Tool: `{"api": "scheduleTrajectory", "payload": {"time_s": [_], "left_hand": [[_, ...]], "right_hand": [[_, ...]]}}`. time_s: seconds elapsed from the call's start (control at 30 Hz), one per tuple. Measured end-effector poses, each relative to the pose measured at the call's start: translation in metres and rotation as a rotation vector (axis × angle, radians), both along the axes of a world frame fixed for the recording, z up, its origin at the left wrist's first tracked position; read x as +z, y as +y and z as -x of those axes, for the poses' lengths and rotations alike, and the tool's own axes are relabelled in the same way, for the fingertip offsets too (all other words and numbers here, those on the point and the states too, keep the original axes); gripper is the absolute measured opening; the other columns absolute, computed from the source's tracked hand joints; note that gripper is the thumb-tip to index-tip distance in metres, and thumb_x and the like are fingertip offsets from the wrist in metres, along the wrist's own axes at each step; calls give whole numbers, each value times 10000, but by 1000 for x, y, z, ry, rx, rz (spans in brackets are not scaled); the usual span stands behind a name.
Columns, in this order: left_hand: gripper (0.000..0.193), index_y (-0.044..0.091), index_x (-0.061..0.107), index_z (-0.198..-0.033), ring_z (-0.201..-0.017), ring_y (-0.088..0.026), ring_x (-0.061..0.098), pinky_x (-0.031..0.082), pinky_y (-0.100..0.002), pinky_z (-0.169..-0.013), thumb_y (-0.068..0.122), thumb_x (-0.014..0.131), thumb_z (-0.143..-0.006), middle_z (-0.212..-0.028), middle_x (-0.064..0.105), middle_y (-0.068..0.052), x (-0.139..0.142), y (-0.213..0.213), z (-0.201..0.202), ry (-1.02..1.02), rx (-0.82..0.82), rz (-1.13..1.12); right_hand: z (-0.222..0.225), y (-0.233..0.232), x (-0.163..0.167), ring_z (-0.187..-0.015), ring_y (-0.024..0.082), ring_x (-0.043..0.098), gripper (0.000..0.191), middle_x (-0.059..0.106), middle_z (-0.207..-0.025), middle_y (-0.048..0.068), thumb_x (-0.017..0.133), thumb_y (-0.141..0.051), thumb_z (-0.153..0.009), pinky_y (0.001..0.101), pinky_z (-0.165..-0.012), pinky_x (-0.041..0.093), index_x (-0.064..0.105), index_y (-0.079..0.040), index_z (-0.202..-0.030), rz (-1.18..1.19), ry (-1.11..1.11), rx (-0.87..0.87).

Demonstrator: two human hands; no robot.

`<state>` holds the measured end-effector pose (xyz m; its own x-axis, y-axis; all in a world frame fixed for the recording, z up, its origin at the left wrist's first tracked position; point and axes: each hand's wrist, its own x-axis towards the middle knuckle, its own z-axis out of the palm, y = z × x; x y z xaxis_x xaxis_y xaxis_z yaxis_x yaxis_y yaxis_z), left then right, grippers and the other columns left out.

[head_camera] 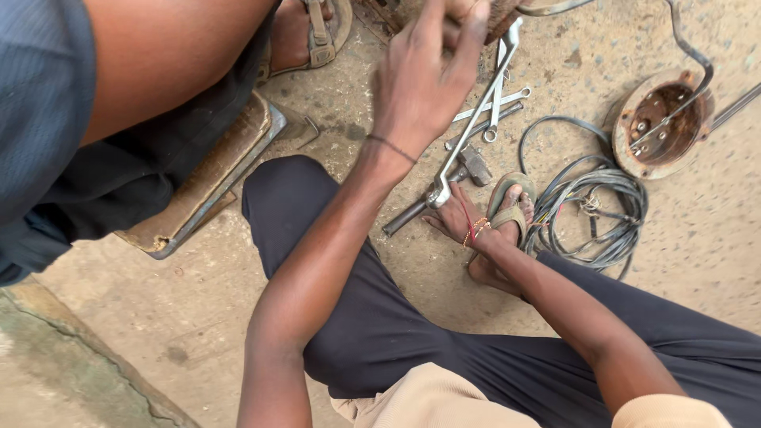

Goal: The person sits on the ground and uses a hammer and a metal rod to strike a rusty metal pipe or cylinder. They repeatedly hit the pipe to adjust or loosen a component while another person assists by holding the object steady.

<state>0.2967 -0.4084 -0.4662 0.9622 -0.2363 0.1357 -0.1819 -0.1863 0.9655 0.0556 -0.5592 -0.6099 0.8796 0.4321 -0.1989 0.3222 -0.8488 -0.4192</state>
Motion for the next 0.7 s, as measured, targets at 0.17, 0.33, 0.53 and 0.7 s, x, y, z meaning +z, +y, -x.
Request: {"api": "scheduleTrajectory", "payload": {"time_s": [0.17, 0.33, 0.53, 0.7], "left_hand": [[363, 97, 627, -1100, -671, -155, 729, 541, -335, -616, 435, 496, -1110, -794, 759, -70, -19, -19, -2, 132, -1, 65], [379, 79, 605, -1084, -850, -204, 712, 564, -346, -700, 435, 490, -1150, -904, 756, -91, -40, -26, -15, -232, 189, 249], [382, 121, 608, -1049, -770, -99, 735, 630, -352, -712, 450, 433, -1130, -904, 760, -13, -64, -17, -37, -10, 144, 164], [401, 97, 652, -1041, -647, -167, 704, 568, -396, -646, 459, 482, -1068, -762, 729, -28, -77, -6, -47, 219, 128, 151]], "right_hand": [[-13, 31, 5, -1038, 387, 598, 454, 630, -1078, 210, 785, -266, -820, 496, -926, 483, 567, -30, -1141, 5, 85, -1044], [-34, 83, 6, -895, 369, 642, 596, 626, -974, 216, 832, -269, -806, 475, -840, 504, 455, -5, -1184, -199, -18, -1338], [-58, 45, 38, -794, 292, 673, 392, 684, -904, 158, 819, -180, -764, 455, -724, 552, 606, 8, -1033, 14, 35, -1408], [-78, -25, 94, -510, 191, 575, 159, 633, -738, 122, 646, -54, -943, 337, -390, 450, 624, 57, -1054, -480, 757, -1658]]}}
